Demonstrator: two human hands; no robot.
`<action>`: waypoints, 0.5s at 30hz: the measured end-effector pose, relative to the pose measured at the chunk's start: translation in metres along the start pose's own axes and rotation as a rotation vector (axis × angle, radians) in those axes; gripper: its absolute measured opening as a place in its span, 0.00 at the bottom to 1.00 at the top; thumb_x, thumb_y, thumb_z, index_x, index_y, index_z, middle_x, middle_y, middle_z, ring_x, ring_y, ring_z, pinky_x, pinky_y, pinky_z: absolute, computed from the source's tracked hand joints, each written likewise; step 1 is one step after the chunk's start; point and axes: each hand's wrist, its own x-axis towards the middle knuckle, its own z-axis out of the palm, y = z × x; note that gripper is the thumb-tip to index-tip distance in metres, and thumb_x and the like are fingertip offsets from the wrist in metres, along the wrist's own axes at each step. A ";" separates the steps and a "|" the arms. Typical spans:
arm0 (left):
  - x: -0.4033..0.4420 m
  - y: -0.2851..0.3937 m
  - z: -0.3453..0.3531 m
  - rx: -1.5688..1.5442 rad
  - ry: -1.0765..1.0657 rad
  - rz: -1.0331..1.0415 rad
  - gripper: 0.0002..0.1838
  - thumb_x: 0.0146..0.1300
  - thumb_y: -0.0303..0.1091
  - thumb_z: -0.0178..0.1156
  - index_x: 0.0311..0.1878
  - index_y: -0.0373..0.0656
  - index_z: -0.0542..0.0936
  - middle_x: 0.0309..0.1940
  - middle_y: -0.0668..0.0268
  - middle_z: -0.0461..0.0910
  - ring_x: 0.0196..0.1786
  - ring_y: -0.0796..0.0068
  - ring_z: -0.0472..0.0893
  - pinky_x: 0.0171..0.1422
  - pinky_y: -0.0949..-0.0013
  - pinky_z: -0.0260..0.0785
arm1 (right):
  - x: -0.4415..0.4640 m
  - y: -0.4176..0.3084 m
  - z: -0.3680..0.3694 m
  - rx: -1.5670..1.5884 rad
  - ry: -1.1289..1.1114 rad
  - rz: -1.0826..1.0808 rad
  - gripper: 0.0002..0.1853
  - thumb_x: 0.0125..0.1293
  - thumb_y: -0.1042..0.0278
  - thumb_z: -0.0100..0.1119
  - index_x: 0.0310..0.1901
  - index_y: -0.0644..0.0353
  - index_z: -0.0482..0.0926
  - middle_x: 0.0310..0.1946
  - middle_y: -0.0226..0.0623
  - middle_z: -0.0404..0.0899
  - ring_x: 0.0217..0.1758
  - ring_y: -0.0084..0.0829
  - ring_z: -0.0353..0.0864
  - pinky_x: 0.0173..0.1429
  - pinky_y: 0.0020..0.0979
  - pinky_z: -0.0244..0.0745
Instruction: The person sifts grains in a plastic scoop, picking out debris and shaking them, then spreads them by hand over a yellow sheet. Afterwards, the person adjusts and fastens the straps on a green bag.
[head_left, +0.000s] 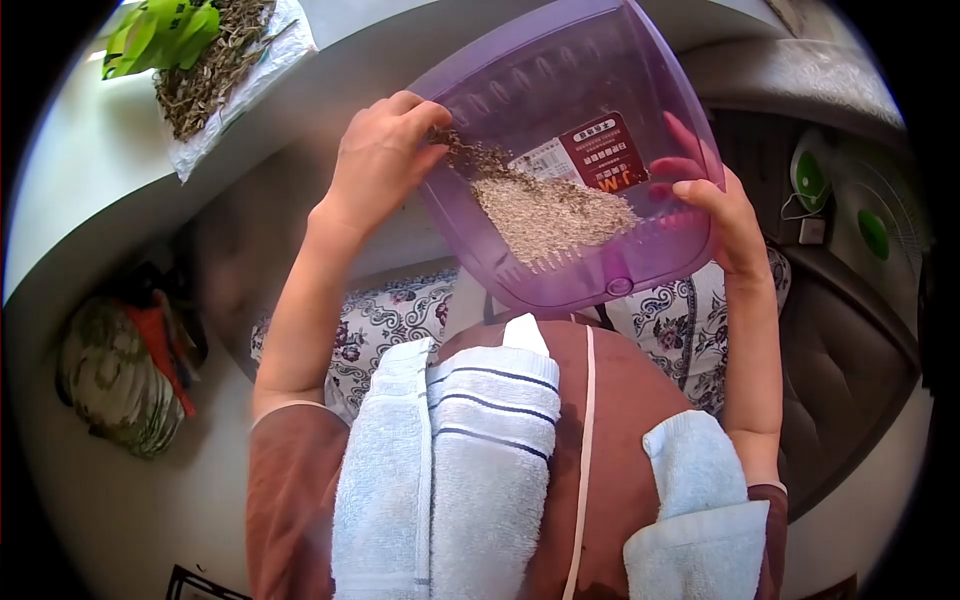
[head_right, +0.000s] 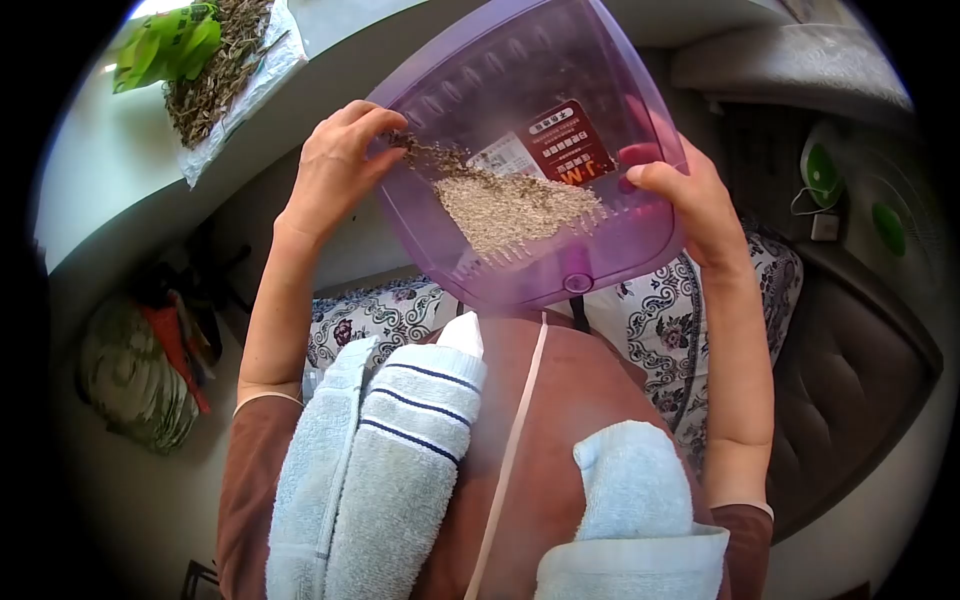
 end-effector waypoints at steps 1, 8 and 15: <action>0.002 0.000 -0.001 -0.011 -0.011 -0.008 0.10 0.52 0.29 0.65 0.40 0.46 0.81 0.38 0.66 0.79 0.40 0.64 0.80 0.45 0.66 0.73 | 0.000 0.000 0.001 -0.002 0.000 -0.005 0.41 0.50 0.65 0.54 0.70 0.52 0.59 0.51 0.43 0.72 0.47 0.32 0.78 0.43 0.25 0.79; 0.011 -0.008 -0.004 -0.230 -0.003 -0.167 0.09 0.56 0.25 0.63 0.41 0.43 0.82 0.34 0.66 0.81 0.34 0.72 0.81 0.43 0.72 0.73 | -0.003 -0.004 -0.002 -0.007 0.007 -0.004 0.42 0.49 0.63 0.56 0.70 0.52 0.59 0.51 0.42 0.72 0.47 0.32 0.78 0.42 0.25 0.78; 0.002 -0.064 0.018 -1.047 0.386 -0.651 0.18 0.68 0.36 0.55 0.57 0.37 0.73 0.47 0.62 0.78 0.50 0.74 0.78 0.55 0.71 0.72 | 0.003 -0.002 -0.007 0.123 -0.023 0.059 0.44 0.47 0.60 0.58 0.71 0.52 0.58 0.51 0.43 0.72 0.46 0.34 0.78 0.41 0.28 0.80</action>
